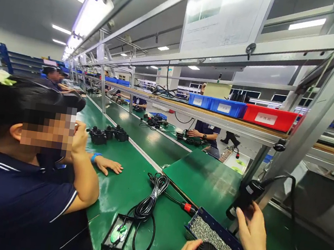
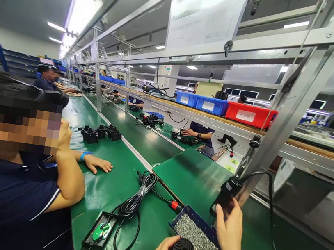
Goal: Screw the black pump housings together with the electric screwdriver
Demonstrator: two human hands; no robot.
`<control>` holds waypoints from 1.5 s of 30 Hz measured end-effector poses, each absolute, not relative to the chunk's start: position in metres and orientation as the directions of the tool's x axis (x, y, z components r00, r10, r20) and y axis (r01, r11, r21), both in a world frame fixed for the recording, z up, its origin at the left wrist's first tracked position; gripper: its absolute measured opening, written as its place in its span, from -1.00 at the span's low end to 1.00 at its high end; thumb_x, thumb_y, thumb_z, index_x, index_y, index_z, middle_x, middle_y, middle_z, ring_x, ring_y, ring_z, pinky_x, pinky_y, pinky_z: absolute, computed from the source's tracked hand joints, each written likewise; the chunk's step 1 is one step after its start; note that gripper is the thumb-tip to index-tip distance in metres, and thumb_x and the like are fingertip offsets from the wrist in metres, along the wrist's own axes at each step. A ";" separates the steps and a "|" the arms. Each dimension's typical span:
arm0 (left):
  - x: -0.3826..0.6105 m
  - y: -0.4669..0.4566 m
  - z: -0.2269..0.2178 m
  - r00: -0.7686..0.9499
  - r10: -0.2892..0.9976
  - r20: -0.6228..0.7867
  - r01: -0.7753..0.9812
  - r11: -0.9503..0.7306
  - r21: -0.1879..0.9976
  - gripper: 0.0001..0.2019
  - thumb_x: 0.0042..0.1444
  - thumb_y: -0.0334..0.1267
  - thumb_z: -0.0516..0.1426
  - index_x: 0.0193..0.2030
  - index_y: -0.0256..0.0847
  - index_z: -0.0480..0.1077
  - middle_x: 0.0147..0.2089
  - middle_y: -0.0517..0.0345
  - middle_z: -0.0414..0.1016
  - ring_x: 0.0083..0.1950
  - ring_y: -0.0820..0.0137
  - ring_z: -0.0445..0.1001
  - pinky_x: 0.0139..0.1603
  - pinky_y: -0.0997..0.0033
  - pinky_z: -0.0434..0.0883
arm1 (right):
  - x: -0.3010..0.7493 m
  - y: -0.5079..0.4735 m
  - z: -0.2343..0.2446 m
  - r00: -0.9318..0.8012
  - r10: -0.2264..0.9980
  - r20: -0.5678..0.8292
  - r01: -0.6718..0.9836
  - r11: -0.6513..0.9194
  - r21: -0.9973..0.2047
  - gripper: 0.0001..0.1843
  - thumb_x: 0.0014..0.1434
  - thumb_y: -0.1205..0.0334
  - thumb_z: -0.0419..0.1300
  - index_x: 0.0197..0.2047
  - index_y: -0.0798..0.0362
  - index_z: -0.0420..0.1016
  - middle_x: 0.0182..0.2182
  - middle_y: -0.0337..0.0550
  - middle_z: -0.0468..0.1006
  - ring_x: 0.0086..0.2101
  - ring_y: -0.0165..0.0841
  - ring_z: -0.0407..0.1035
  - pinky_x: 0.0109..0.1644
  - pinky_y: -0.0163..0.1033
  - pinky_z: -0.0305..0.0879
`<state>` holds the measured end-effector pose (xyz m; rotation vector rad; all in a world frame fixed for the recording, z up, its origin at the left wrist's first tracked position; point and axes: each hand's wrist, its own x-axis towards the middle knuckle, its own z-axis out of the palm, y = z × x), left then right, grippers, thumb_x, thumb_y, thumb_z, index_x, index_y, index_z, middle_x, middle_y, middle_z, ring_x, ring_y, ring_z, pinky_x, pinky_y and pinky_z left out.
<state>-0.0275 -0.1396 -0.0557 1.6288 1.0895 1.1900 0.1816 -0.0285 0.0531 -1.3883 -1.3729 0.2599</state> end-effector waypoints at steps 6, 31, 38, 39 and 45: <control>-0.029 -0.142 -0.052 0.301 0.859 0.414 0.158 -0.473 0.867 -0.04 -0.13 0.23 0.36 0.37 -0.15 0.23 0.35 -0.28 0.20 0.41 -0.11 0.24 0.42 -0.14 0.21 | 0.161 -0.006 0.065 0.145 0.851 0.505 0.496 0.379 -0.781 -0.29 0.01 -0.33 0.26 -0.02 0.11 0.40 -0.07 0.14 0.54 -0.06 -0.05 0.47 0.14 0.21 0.39; -0.029 -0.146 -0.017 0.330 0.868 0.371 -0.009 -0.389 0.921 -0.34 -0.19 -0.17 0.41 0.08 -0.18 0.30 0.00 0.04 0.48 -0.05 0.24 0.49 0.05 0.27 0.45 | 0.143 -0.144 0.205 0.063 0.917 0.395 -0.223 0.398 -0.890 -0.15 0.17 -0.55 -0.28 -0.21 -0.02 0.50 -0.68 -0.30 0.31 -0.63 -0.41 0.28 -0.52 -0.25 0.25; -0.026 -0.141 -0.019 0.304 0.826 0.475 -0.060 -0.481 0.875 -0.31 -0.23 -0.13 0.44 0.07 -0.16 0.33 -0.01 0.05 0.50 -0.05 0.24 0.51 0.07 0.25 0.45 | 0.133 -0.135 0.204 0.093 0.887 0.452 -0.277 0.459 -0.844 -0.13 -0.11 -0.68 0.02 -0.41 0.01 0.62 -0.79 -0.27 0.35 -0.77 -0.39 0.23 -0.70 -0.28 0.20; -0.025 -0.140 -0.021 0.294 0.812 0.504 -0.078 -0.506 0.859 -0.31 -0.23 -0.13 0.44 0.07 -0.16 0.33 -0.02 0.07 0.49 -0.06 0.24 0.51 0.05 0.25 0.45 | 0.132 -0.133 0.204 0.106 0.877 0.469 -0.253 0.480 -0.840 -0.09 -0.12 -0.71 -0.04 -0.45 0.00 0.62 -0.81 -0.26 0.33 -0.79 -0.38 0.21 -0.74 -0.27 0.16; -0.023 -0.137 -0.027 0.271 0.760 0.590 -0.126 -0.580 0.805 -0.29 -0.22 -0.10 0.46 0.10 -0.16 0.34 -0.03 0.07 0.48 -0.07 0.26 0.51 0.01 0.25 0.46 | 0.123 -0.128 0.205 0.080 0.875 0.477 -0.180 0.483 -0.857 -0.03 -0.19 -0.76 -0.10 -0.52 -0.01 0.63 -0.85 -0.22 0.29 -0.84 -0.34 0.17 -0.82 -0.24 0.12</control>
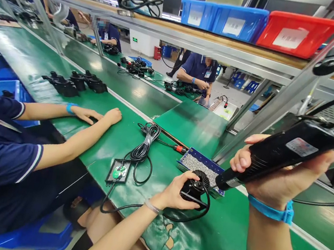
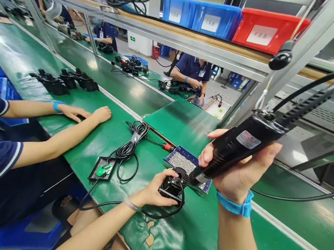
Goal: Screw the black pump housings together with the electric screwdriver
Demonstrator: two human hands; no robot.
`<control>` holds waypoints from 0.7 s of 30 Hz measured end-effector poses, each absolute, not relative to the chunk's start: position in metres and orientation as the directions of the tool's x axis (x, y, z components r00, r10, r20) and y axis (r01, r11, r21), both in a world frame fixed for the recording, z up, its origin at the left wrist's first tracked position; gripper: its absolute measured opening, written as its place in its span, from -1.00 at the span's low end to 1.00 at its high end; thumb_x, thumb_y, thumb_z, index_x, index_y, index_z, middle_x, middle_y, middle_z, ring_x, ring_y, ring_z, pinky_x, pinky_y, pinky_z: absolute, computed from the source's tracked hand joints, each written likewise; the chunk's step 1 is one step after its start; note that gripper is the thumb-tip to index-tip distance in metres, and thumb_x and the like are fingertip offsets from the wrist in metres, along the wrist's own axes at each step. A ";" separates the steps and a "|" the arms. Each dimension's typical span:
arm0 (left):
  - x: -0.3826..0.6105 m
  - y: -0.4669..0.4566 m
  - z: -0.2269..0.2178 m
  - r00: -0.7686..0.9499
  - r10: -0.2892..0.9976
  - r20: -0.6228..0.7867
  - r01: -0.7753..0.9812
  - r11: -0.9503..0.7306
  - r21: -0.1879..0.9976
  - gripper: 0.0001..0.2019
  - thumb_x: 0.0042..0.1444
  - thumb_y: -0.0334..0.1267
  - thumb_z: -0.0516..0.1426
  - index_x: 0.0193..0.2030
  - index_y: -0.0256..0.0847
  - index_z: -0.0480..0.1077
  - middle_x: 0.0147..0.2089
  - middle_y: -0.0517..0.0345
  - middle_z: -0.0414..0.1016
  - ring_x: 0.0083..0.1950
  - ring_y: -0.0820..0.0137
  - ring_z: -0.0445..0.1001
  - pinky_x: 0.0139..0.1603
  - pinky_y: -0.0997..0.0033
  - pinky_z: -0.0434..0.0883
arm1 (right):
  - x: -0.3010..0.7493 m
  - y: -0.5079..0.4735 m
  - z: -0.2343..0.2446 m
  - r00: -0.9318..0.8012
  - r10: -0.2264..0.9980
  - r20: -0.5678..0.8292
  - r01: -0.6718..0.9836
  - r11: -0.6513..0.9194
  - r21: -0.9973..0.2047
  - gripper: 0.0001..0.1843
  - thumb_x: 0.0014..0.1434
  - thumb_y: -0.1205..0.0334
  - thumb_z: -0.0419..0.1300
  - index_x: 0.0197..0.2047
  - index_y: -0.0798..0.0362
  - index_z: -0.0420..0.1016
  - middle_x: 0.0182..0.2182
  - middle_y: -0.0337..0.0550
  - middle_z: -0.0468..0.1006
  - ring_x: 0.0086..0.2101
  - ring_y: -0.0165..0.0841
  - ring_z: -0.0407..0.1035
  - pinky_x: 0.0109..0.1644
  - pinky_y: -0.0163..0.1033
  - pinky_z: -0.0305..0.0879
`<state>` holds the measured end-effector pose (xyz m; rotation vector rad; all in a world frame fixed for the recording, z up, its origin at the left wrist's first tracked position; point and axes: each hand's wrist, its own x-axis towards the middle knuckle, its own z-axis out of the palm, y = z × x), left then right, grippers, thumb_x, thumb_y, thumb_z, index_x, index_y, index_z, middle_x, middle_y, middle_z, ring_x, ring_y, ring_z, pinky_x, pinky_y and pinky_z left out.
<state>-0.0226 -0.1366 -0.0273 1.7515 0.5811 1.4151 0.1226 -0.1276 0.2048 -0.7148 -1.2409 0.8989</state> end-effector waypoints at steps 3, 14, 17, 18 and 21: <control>-0.022 -0.136 -0.028 0.261 0.762 0.593 -0.127 -0.582 0.803 -0.29 -0.22 -0.06 0.46 0.08 -0.17 0.35 -0.01 0.05 0.48 -0.04 0.24 0.51 0.05 0.23 0.47 | 0.118 -0.129 0.204 0.093 0.886 0.454 -0.163 0.463 -0.871 -0.02 -0.20 -0.78 -0.12 -0.53 -0.02 0.61 -0.86 -0.21 0.30 -0.86 -0.32 0.16 -0.84 -0.23 0.10; -0.021 -0.137 -0.029 0.267 0.766 0.585 -0.115 -0.578 0.808 -0.30 -0.23 -0.06 0.46 0.07 -0.16 0.37 -0.05 0.07 0.50 -0.06 0.25 0.52 0.01 0.26 0.48 | 0.115 -0.126 0.200 0.083 0.903 0.422 -0.226 0.430 -0.874 -0.03 -0.29 -0.81 -0.08 -0.59 -0.02 0.57 -0.88 -0.27 0.24 -0.89 -0.36 0.10 -0.88 -0.27 0.01; -0.021 -0.136 -0.030 0.261 0.759 0.597 -0.130 -0.585 0.800 -0.29 -0.23 -0.08 0.47 0.08 -0.15 0.36 -0.01 0.05 0.49 -0.03 0.23 0.52 0.05 0.24 0.47 | 0.117 -0.126 0.199 0.047 0.897 0.440 -0.251 0.437 -0.864 -0.02 -0.29 -0.80 -0.06 -0.56 0.00 0.61 -0.89 -0.27 0.23 -0.91 -0.36 0.08 -0.89 -0.27 0.00; -0.022 -0.136 -0.030 0.260 0.753 0.605 -0.137 -0.591 0.795 -0.29 -0.23 -0.07 0.47 0.08 -0.15 0.36 0.00 0.05 0.49 -0.02 0.23 0.52 0.05 0.24 0.47 | 0.117 -0.127 0.198 0.037 0.892 0.451 -0.257 0.445 -0.858 -0.01 -0.27 -0.80 -0.07 -0.56 0.01 0.62 -0.90 -0.27 0.23 -0.91 -0.37 0.08 -0.89 -0.27 0.00; -0.022 -0.136 -0.029 0.262 0.743 0.616 -0.147 -0.600 0.786 -0.29 -0.22 -0.07 0.46 0.09 -0.15 0.36 0.02 0.04 0.49 -0.01 0.22 0.53 0.06 0.23 0.47 | 0.118 -0.130 0.199 0.025 0.881 0.473 -0.273 0.461 -0.844 -0.03 -0.24 -0.78 -0.05 -0.55 0.00 0.62 -0.89 -0.28 0.24 -0.90 -0.37 0.09 -0.88 -0.28 -0.01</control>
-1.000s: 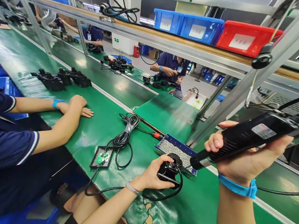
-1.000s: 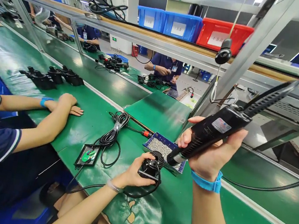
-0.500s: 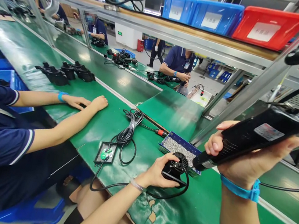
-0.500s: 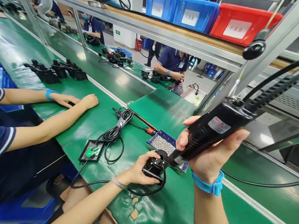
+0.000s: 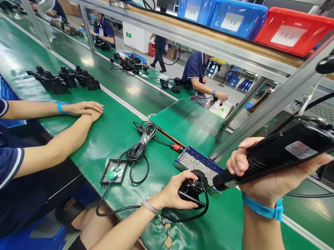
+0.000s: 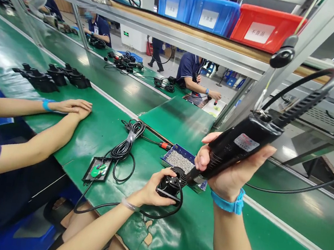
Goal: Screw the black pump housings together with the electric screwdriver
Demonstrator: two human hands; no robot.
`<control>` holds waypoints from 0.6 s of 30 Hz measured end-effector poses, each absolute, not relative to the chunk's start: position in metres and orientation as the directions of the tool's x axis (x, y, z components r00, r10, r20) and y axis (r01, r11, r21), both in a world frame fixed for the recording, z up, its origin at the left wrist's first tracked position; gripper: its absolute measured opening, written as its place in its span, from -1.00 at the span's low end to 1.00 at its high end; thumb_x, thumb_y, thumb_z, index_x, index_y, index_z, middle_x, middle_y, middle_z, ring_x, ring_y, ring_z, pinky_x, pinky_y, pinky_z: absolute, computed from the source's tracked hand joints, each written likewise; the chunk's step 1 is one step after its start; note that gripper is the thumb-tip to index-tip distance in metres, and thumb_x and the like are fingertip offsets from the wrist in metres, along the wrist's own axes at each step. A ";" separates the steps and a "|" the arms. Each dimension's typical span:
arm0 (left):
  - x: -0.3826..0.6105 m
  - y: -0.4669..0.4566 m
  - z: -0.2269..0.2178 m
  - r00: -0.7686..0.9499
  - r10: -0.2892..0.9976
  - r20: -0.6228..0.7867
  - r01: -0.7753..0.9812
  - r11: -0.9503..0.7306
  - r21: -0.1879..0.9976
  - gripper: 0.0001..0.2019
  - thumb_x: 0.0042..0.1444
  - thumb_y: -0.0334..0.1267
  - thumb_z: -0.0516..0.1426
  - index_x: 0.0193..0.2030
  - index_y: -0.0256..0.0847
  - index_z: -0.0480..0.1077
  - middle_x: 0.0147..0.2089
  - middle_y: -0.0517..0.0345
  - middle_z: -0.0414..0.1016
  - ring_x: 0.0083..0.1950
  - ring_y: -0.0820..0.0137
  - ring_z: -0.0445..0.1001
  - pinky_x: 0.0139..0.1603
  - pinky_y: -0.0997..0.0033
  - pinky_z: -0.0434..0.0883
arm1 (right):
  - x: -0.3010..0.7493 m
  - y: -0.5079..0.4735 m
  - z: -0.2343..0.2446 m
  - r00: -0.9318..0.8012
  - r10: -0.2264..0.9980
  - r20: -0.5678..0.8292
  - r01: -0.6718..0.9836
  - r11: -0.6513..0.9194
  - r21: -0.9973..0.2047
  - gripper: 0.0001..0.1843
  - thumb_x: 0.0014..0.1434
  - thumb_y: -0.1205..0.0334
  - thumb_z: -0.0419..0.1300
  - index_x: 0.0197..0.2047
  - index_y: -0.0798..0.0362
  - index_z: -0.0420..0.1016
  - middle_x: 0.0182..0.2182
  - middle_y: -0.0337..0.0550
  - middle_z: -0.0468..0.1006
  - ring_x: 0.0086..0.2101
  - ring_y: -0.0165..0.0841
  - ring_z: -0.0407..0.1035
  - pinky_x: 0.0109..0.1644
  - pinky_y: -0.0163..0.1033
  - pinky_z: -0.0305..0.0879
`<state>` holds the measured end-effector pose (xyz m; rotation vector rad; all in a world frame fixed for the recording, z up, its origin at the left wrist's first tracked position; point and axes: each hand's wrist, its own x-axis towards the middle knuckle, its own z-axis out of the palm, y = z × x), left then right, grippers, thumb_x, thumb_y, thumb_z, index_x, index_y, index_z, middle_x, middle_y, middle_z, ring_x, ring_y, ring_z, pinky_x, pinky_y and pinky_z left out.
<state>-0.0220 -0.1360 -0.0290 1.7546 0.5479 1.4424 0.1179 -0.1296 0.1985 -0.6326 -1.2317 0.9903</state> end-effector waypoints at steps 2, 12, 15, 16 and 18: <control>-0.022 -0.136 -0.028 0.269 0.751 0.603 -0.141 -0.588 0.796 -0.29 -0.23 -0.07 0.47 0.08 -0.14 0.35 0.03 0.02 0.49 0.00 0.21 0.53 0.07 0.21 0.47 | 0.118 -0.132 0.200 0.007 0.890 0.457 -0.283 0.440 -0.852 -0.06 -0.23 -0.77 -0.02 -0.55 0.01 0.60 -0.87 -0.28 0.26 -0.88 -0.37 0.11 -0.86 -0.28 0.01; -0.024 -0.133 -0.032 0.289 0.751 0.594 -0.101 -0.593 0.799 -0.30 -0.21 -0.04 0.45 0.08 -0.14 0.34 0.02 0.03 0.50 0.01 0.20 0.53 0.07 0.22 0.46 | 0.117 -0.139 0.196 -0.045 0.900 0.433 -0.307 0.400 -0.864 -0.11 -0.13 -0.71 0.01 -0.52 0.03 0.57 -0.81 -0.26 0.33 -0.82 -0.39 0.18 -0.79 -0.28 0.10; -0.024 -0.133 -0.031 0.301 0.759 0.577 -0.095 -0.579 0.810 -0.30 -0.21 -0.05 0.45 0.08 -0.14 0.33 0.01 0.04 0.49 -0.01 0.22 0.53 0.06 0.24 0.46 | 0.122 -0.141 0.205 -0.056 0.891 0.451 -0.257 0.423 -0.869 -0.09 -0.08 -0.69 -0.02 -0.46 0.04 0.62 -0.79 -0.21 0.36 -0.79 -0.37 0.22 -0.76 -0.25 0.14; -0.024 -0.133 -0.031 0.302 0.760 0.575 -0.096 -0.576 0.812 -0.29 -0.21 -0.06 0.45 0.09 -0.14 0.33 0.01 0.04 0.48 -0.01 0.22 0.53 0.06 0.23 0.46 | 0.124 -0.142 0.212 -0.039 0.884 0.467 -0.236 0.445 -0.864 -0.10 -0.06 -0.67 -0.02 -0.45 0.04 0.63 -0.78 -0.20 0.38 -0.78 -0.36 0.24 -0.75 -0.24 0.15; -0.024 -0.133 -0.030 0.301 0.760 0.577 -0.098 -0.577 0.811 -0.29 -0.20 -0.08 0.45 0.10 -0.15 0.33 0.01 0.03 0.48 0.00 0.21 0.53 0.08 0.21 0.46 | 0.126 -0.144 0.228 0.016 0.858 0.514 -0.199 0.507 -0.839 -0.15 -0.05 -0.64 0.03 -0.42 0.03 0.65 -0.77 -0.22 0.37 -0.76 -0.37 0.24 -0.73 -0.23 0.15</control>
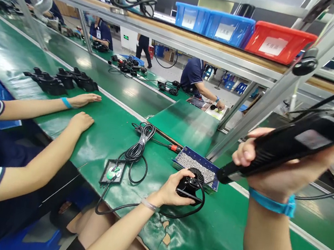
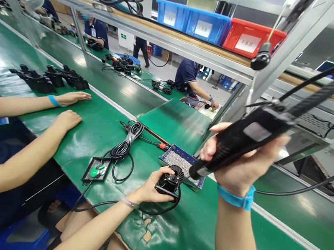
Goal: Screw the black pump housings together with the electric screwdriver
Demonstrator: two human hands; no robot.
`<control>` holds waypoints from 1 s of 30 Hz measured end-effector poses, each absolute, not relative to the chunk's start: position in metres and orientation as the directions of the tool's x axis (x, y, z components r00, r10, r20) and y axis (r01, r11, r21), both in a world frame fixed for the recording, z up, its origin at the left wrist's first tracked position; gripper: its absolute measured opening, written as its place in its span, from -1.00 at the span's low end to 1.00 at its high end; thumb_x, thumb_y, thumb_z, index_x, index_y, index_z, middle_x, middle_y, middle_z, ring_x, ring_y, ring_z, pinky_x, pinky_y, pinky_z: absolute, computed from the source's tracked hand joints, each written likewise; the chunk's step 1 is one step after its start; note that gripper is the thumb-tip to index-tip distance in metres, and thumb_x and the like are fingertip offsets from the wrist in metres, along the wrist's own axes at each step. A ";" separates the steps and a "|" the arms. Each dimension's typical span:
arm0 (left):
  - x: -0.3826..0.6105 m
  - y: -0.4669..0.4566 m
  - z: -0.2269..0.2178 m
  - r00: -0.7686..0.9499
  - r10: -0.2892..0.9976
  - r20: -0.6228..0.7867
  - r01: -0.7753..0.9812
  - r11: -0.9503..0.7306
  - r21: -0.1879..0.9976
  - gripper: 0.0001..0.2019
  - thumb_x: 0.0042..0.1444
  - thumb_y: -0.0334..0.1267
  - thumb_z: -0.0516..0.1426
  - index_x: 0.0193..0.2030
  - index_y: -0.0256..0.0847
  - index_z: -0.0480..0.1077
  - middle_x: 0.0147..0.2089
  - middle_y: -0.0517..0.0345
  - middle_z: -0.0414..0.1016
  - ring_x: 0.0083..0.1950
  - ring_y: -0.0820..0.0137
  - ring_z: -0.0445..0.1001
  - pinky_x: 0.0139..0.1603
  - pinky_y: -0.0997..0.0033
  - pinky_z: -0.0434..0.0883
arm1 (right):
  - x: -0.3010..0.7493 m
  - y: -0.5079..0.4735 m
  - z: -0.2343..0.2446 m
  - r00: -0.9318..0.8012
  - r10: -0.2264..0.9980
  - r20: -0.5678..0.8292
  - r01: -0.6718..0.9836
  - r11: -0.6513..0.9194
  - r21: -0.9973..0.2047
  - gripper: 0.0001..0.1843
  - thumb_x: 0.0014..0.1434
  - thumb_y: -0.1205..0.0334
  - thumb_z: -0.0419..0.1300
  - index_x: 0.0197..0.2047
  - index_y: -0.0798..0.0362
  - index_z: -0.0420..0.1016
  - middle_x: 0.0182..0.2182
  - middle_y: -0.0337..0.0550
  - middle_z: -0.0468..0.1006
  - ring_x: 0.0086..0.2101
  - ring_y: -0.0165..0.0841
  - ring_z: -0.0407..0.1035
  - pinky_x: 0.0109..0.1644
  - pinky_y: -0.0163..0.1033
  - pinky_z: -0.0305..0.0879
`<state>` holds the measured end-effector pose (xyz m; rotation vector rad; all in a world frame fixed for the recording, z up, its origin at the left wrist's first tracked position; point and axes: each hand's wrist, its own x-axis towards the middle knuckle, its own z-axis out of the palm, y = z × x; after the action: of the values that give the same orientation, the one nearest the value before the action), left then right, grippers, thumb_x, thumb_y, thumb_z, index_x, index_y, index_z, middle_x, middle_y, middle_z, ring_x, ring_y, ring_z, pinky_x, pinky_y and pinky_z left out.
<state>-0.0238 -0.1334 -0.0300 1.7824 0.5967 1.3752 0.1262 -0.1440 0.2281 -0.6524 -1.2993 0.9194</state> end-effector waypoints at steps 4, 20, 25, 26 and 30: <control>-0.021 -0.136 -0.028 0.280 0.752 0.597 -0.102 -0.595 0.797 -0.31 -0.19 -0.08 0.44 0.09 -0.15 0.32 0.00 0.03 0.47 -0.01 0.21 0.52 0.08 0.20 0.46 | 0.119 -0.142 0.249 0.057 0.816 0.576 -0.214 0.573 -0.791 -0.25 -0.14 -0.57 0.19 -0.42 0.01 0.62 -0.78 -0.30 0.31 -0.77 -0.39 0.18 -0.73 -0.23 0.09; -0.013 -0.141 -0.032 0.282 0.787 0.548 -0.045 -0.560 0.827 -0.24 -0.28 -0.09 0.49 0.11 -0.14 0.37 0.09 -0.04 0.52 0.26 -0.01 0.45 0.33 -0.03 0.39 | 0.081 -0.125 0.208 -0.056 0.912 0.406 -0.189 0.389 -0.901 -0.06 -0.14 -0.75 -0.08 -0.47 -0.02 0.60 -0.81 -0.23 0.34 -0.81 -0.36 0.19 -0.77 -0.25 0.12; -0.014 -0.142 -0.029 0.291 0.761 0.580 -0.057 -0.592 0.804 -0.27 -0.21 -0.07 0.46 0.12 -0.16 0.35 0.11 -0.09 0.52 0.27 -0.04 0.45 0.34 -0.06 0.37 | 0.081 -0.127 0.209 -0.034 0.912 0.408 -0.176 0.396 -0.901 -0.05 -0.16 -0.76 -0.09 -0.50 -0.03 0.60 -0.82 -0.23 0.32 -0.82 -0.37 0.17 -0.79 -0.26 0.07; -0.014 -0.143 -0.029 0.293 0.754 0.588 -0.058 -0.600 0.798 -0.27 -0.21 -0.08 0.46 0.13 -0.16 0.34 0.12 -0.10 0.51 0.26 -0.03 0.45 0.35 -0.07 0.35 | 0.081 -0.126 0.208 -0.042 0.915 0.401 -0.179 0.388 -0.904 -0.04 -0.17 -0.77 -0.10 -0.51 -0.03 0.60 -0.82 -0.23 0.32 -0.83 -0.36 0.17 -0.79 -0.25 0.06; -0.014 -0.142 -0.031 0.301 0.749 0.591 -0.046 -0.607 0.793 -0.25 -0.21 -0.10 0.45 0.15 -0.13 0.32 0.17 -0.10 0.48 0.29 -0.05 0.42 0.37 -0.07 0.32 | 0.081 -0.125 0.207 -0.102 0.918 0.382 -0.210 0.356 -0.911 -0.04 -0.24 -0.79 -0.08 -0.53 -0.04 0.61 -0.83 -0.22 0.33 -0.84 -0.35 0.16 -0.80 -0.23 0.06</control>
<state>-0.0135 -0.1424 -0.0309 1.8396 0.6289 1.3812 0.0811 -0.1250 0.2075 -0.7216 -1.3258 1.1044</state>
